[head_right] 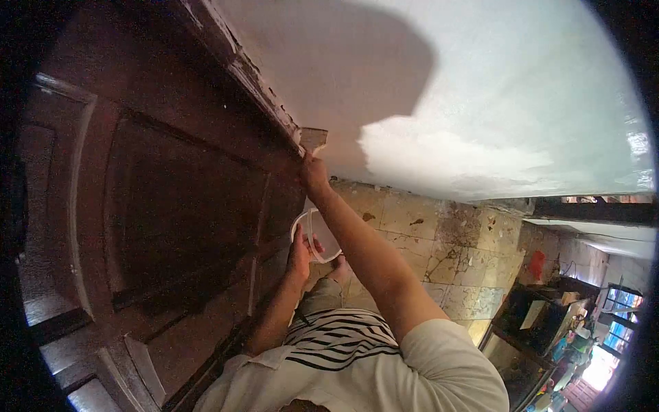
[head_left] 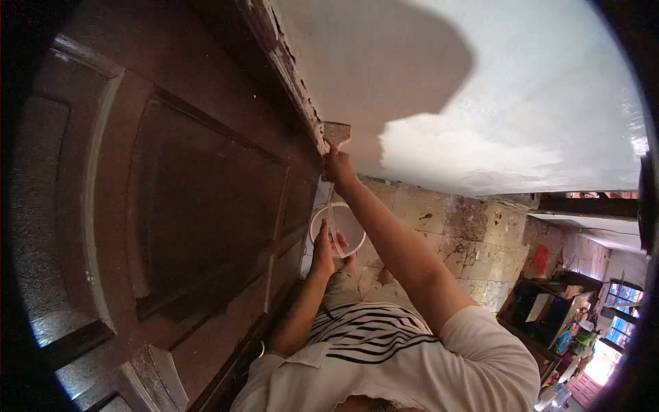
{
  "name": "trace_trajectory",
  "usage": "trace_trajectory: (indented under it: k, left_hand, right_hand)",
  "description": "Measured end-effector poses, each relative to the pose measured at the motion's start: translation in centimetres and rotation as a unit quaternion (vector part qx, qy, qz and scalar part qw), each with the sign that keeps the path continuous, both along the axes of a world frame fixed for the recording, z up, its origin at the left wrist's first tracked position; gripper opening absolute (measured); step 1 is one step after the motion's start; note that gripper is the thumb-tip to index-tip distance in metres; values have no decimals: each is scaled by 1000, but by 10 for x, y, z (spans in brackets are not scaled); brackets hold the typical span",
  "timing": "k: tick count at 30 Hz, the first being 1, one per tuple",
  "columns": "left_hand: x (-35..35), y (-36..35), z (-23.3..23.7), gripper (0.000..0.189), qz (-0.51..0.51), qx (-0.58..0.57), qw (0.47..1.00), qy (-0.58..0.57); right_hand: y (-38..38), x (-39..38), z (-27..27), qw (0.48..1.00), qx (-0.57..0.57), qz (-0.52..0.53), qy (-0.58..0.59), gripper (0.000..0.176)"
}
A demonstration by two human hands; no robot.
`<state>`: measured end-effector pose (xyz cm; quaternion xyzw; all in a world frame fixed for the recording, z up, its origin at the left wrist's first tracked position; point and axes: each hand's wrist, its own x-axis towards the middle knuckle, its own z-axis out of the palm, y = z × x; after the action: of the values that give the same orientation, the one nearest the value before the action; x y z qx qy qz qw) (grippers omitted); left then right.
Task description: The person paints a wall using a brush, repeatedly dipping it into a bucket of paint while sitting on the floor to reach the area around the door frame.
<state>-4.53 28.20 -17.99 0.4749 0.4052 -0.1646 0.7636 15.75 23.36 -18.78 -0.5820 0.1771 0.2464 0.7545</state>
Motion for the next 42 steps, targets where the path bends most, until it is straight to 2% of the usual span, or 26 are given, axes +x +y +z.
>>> trace_trajectory:
  k: [3, 5, 6, 7, 8, 9, 10, 11, 13, 14, 16, 18, 20, 21, 23, 26, 32, 34, 36, 37, 39, 40, 42]
  left_hand:
    - [-1, 0, 3, 55, -17, -17, 999, -26]
    - [0, -5, 14, 59, -13, 14, 999, -41]
    - [2, -9, 18, 59, -21, 13, 999, -43]
    - [5, -15, 22, 58, 19, 43, 998, -40]
    - [6, -19, 25, 57, 60, 73, 995, -38]
    - [1, -15, -1, 56, 48, 66, 994, -74]
    - [0, -14, 0, 56, 45, 67, 994, -75]
    - [-1, -13, 3, 57, 34, 48, 996, -68]
    - [-3, -8, 0, 57, 18, 28, 998, -61]
    - [-3, -4, -4, 56, -5, 1, 998, -56]
    - [-3, -5, -10, 56, -32, -25, 998, -53]
    - [-3, -9, -12, 55, 12, -36, 998, -48]
    - [-1, -9, -9, 54, 9, -43, 998, -49]
    - [-2, -10, -9, 54, 11, -53, 997, -48]
    - [-1, -12, -12, 53, 3, -59, 997, -49]
    - [-3, -16, -18, 52, -4, -64, 997, -47]
    - [3, -34, -26, 54, -7, -48, 998, -31]
    - [5, -39, -28, 55, -18, -41, 999, -30]
    - [7, -46, -31, 56, -15, -42, 997, -69]
    - [8, -49, -27, 55, -40, -34, 997, -59]
    - [11, -65, -21, 54, -46, -20, 998, -44]
    - [13, -72, -21, 53, -49, -4, 998, -37]
    - [12, -83, -31, 50, -44, 3, 999, -32]
  right_hand:
    - [12, 7, 62, 997, -63, -12, -34, 49]
    - [39, 14, 5, 945, -116, -19, -305, 48]
    - [36, 2, 61, 960, -113, -35, -252, 48]
    - [31, -16, 143, 973, -109, -50, -199, 47]
    - [26, -24, 186, 972, -109, -55, -199, 47]
    - [20, -30, 219, 958, -90, -73, -263, 47]
    - [16, -33, 234, 938, -70, -91, -327, 47]
    - [12, -32, 238, 938, -71, -94, -327, 47]
    - [4, -23, 240, 913, -125, -98, -377, 46]
    - [1, -19, 230, 912, -126, -102, -377, 46]
    - [-3, -11, 177, 939, -150, -105, -292, 47]
    - [-10, -7, 107, 935, -201, -96, -277, 48]
    - [-13, -12, 44, 942, -187, -99, -262, 51]
    - [-14, -16, 20, 941, -188, -104, -260, 51]
    - [-23, -21, -15, 947, -259, -69, -179, 52]
    - [-41, -34, -43, 963, -220, -43, -150, 54]
    - [-142, -96, 21, 988, -150, 0, -44, 51]
    - [-182, -119, 15, 967, -254, 2, -29, 44]
    - [-221, -144, 10, 969, -244, -39, -5, 46]
    - [-244, -157, -3, 969, -245, -42, 3, 46]
    - [-288, -181, -36, 906, -420, -18, 53, 46]
    - [-311, -197, -62, 906, -419, -18, 58, 46]
    - [-352, -226, -109, 903, -421, -88, 0, 43]
